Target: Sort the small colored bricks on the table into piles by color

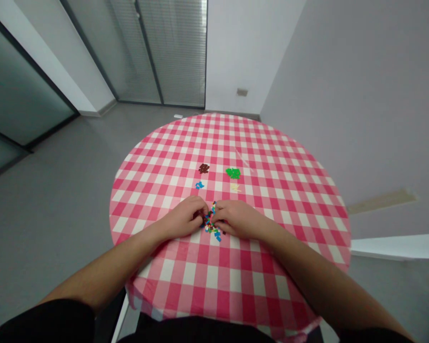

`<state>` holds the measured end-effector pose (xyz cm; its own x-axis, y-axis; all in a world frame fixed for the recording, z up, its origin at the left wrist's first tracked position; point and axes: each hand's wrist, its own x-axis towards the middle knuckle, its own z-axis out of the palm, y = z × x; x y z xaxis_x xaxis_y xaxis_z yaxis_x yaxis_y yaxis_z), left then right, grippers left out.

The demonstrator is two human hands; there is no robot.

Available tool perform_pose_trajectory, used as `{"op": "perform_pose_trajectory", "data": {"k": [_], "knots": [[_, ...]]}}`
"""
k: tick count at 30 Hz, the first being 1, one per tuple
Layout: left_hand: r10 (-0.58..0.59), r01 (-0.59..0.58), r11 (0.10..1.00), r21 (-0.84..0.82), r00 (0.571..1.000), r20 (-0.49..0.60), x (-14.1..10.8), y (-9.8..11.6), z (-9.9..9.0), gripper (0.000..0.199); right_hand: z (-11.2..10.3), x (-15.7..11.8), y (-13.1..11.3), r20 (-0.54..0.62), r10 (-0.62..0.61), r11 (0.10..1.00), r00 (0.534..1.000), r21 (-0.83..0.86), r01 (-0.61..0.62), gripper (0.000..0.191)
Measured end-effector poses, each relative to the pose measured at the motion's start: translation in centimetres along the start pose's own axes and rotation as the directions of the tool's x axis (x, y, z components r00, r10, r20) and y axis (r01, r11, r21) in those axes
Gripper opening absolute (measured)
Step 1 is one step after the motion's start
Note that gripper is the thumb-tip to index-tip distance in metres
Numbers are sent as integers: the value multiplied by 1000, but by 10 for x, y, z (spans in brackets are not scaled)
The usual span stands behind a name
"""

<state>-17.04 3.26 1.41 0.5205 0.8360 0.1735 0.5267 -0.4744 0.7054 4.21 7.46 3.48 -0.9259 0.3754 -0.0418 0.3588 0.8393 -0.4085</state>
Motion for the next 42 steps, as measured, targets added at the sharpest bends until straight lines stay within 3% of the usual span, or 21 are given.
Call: {"op": "perform_pose_trajectory", "data": {"k": [7, 12, 18, 25, 31, 36, 42], "knots": [[0, 0, 1000, -1, 1000, -3, 0, 0, 0, 24, -4, 0, -3, -16, 32, 997, 999, 68, -31, 16], [-3, 3, 1000, 3, 1000, 2, 0, 0, -2, 24, -13, -8, 5, -157, 161, 962, 974, 245, -120, 13], [0, 0, 1000, 5, 1000, 3, -1, 1, -2, 24, -14, -19, 40, -386, 402, 853, 830, 489, -185, 13], [10, -10, 1000, 4, 1000, 4, 0, -2, -1, 22, -13, -26, 77, -490, 591, 803, 640, 432, -411, 18], [5, -5, 1000, 9, 1000, 6, 0, -1, -1, 22, -6, -24, 92, -565, 630, 774, 534, 393, -497, 23], [16, -16, 1000, 5, 1000, 5, 0, 0, -1, 22, -3, -21, 99, -589, 624, 777, 513, 401, -486, 31], [17, -17, 1000, 2, 1000, 10, 0, -1, -1, 22, -2, -23, 103, -553, 631, 776, 544, 426, -466, 27]]}}
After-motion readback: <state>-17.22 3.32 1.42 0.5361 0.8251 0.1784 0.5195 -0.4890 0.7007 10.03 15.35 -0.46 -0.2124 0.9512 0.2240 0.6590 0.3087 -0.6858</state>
